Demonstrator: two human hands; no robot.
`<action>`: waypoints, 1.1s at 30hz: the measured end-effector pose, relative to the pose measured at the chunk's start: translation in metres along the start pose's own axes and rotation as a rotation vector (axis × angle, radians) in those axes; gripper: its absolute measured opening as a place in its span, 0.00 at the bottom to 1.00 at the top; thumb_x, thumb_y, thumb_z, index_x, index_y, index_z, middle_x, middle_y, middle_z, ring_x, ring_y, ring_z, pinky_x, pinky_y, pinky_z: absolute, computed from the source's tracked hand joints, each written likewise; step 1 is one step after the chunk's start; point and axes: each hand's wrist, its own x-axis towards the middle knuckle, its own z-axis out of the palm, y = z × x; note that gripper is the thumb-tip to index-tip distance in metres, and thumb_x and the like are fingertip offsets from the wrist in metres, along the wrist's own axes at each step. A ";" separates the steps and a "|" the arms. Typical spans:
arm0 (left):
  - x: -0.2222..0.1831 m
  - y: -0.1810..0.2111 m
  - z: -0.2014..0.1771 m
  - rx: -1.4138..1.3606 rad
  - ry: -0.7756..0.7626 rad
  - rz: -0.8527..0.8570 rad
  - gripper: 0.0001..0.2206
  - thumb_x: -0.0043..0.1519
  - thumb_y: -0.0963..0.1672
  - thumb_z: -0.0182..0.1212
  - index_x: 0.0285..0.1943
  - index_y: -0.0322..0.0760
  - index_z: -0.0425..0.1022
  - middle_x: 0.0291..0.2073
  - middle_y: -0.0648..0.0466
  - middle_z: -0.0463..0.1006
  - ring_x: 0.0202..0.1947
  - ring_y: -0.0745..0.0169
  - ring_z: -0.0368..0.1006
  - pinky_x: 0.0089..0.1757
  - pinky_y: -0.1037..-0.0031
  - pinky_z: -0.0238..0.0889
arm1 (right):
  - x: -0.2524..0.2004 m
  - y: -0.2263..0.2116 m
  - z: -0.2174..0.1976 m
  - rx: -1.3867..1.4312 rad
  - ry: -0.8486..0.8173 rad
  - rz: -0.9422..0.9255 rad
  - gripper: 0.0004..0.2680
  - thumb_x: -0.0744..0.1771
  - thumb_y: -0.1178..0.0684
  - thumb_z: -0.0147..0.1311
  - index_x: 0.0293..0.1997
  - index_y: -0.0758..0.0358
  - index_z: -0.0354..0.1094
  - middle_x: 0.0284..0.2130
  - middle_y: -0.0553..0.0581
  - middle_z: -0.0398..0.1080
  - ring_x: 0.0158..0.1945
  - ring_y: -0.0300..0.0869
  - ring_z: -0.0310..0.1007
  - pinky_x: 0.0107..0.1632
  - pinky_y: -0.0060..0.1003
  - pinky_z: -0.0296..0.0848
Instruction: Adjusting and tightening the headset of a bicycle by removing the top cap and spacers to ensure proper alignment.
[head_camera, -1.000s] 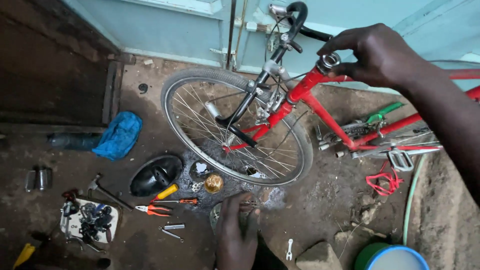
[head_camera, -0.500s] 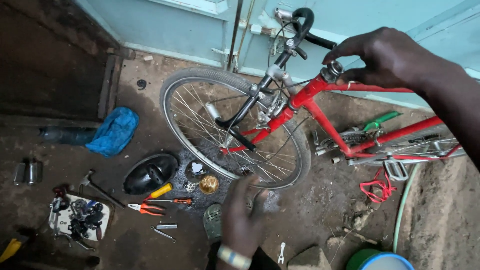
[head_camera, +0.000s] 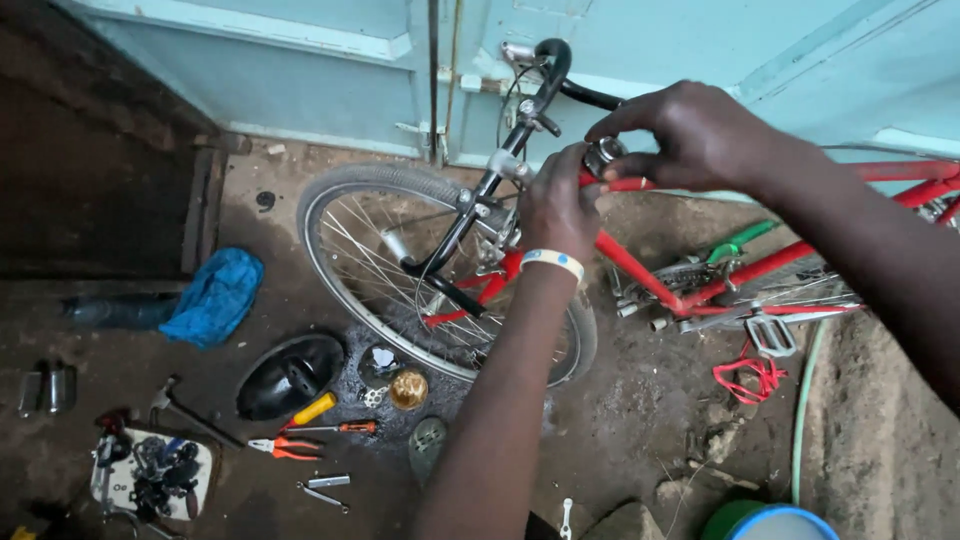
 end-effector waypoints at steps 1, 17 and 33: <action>0.002 -0.004 0.004 -0.001 -0.004 0.003 0.24 0.48 0.32 0.71 0.55 0.34 0.73 0.45 0.46 0.82 0.45 0.43 0.80 0.44 0.54 0.76 | -0.001 -0.003 -0.003 0.000 0.002 0.005 0.19 0.64 0.39 0.62 0.56 0.55 0.77 0.45 0.57 0.80 0.38 0.53 0.80 0.35 0.48 0.69; -0.007 -0.020 0.010 -0.007 -0.029 0.008 0.25 0.52 0.34 0.65 0.57 0.44 0.72 0.51 0.50 0.79 0.47 0.38 0.76 0.41 0.50 0.71 | -0.015 -0.007 0.005 -0.106 0.019 0.023 0.16 0.65 0.49 0.61 0.60 0.53 0.74 0.37 0.60 0.76 0.26 0.52 0.72 0.36 0.46 0.68; -0.019 -0.041 0.026 -0.003 0.103 0.116 0.18 0.67 0.46 0.48 0.64 0.36 0.69 0.55 0.40 0.76 0.53 0.33 0.68 0.55 0.49 0.63 | 0.004 0.022 -0.011 0.012 0.032 -0.266 0.28 0.53 0.68 0.48 0.53 0.42 0.76 0.52 0.42 0.79 0.33 0.50 0.80 0.28 0.44 0.68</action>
